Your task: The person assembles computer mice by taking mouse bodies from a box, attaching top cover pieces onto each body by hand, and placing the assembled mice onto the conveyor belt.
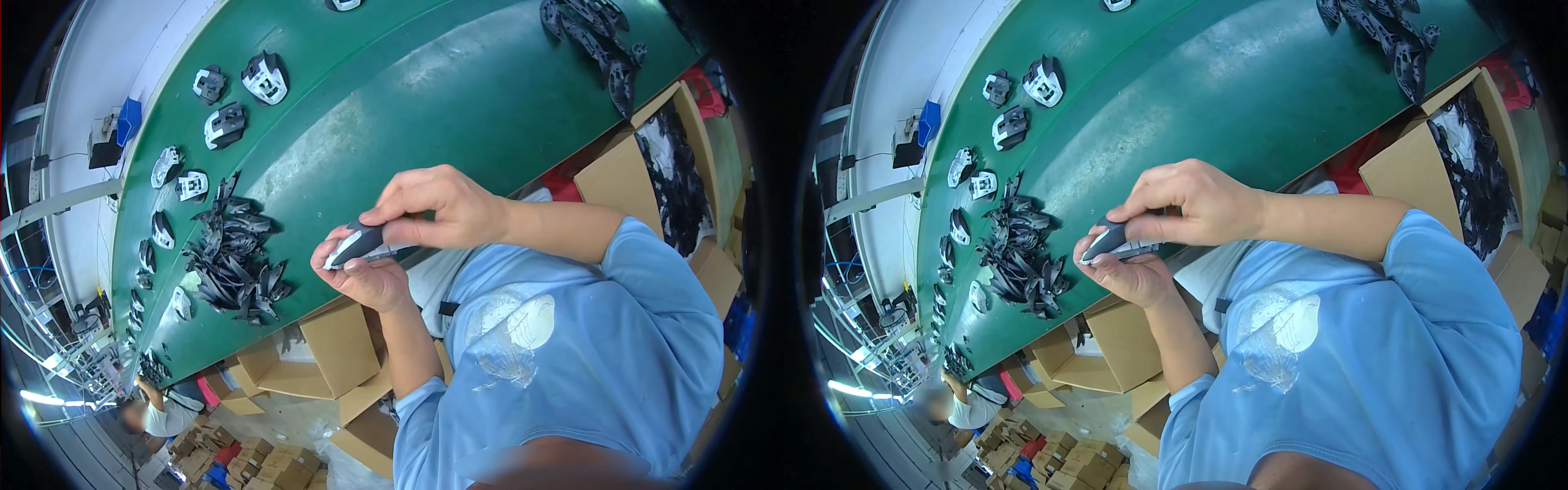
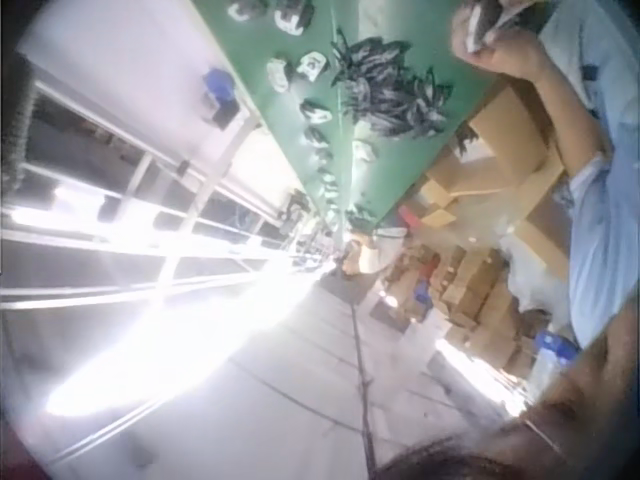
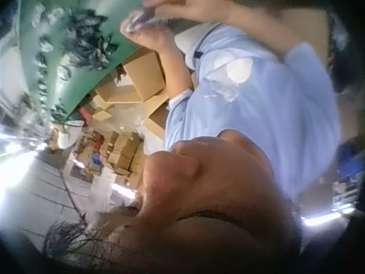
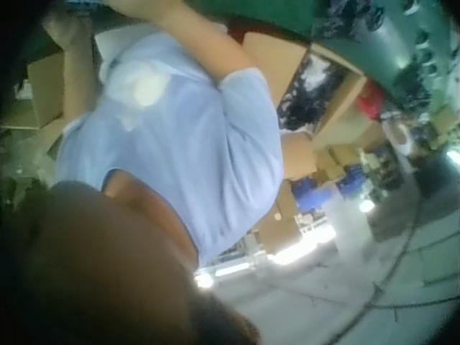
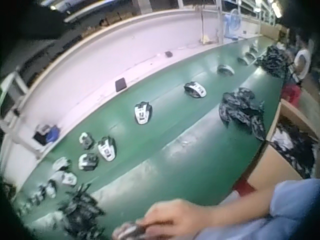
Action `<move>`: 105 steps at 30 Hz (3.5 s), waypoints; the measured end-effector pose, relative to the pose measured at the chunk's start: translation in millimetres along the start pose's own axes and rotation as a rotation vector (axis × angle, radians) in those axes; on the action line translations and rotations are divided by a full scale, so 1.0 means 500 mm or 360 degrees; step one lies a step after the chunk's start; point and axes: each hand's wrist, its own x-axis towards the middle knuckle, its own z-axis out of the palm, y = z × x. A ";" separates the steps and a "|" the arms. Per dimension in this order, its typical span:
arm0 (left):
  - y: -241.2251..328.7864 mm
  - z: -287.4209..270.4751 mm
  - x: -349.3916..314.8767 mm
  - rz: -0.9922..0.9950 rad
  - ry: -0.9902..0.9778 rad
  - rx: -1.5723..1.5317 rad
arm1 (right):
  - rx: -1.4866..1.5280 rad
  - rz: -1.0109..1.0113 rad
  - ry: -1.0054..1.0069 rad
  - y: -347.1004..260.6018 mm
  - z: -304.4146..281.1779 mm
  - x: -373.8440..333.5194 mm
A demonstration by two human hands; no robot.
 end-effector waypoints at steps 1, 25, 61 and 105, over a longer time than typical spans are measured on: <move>0.001 -0.003 -0.001 -0.0002 -0.0001 0.0006 | -0.0189 -0.0138 0.0020 0.001 -0.002 -0.005; -0.008 0.002 -0.015 -0.0020 -0.0083 0.0232 | 0.0203 0.0357 -0.0016 0.021 -0.005 -0.035; -0.029 0.001 0.140 0.0758 -0.1450 0.2185 | -0.0938 -0.0715 -0.0689 0.167 -0.191 0.071; 0.085 -0.998 -0.787 -0.2092 0.0512 0.2523 | -0.1404 0.0321 0.0069 -0.044 -0.540 0.039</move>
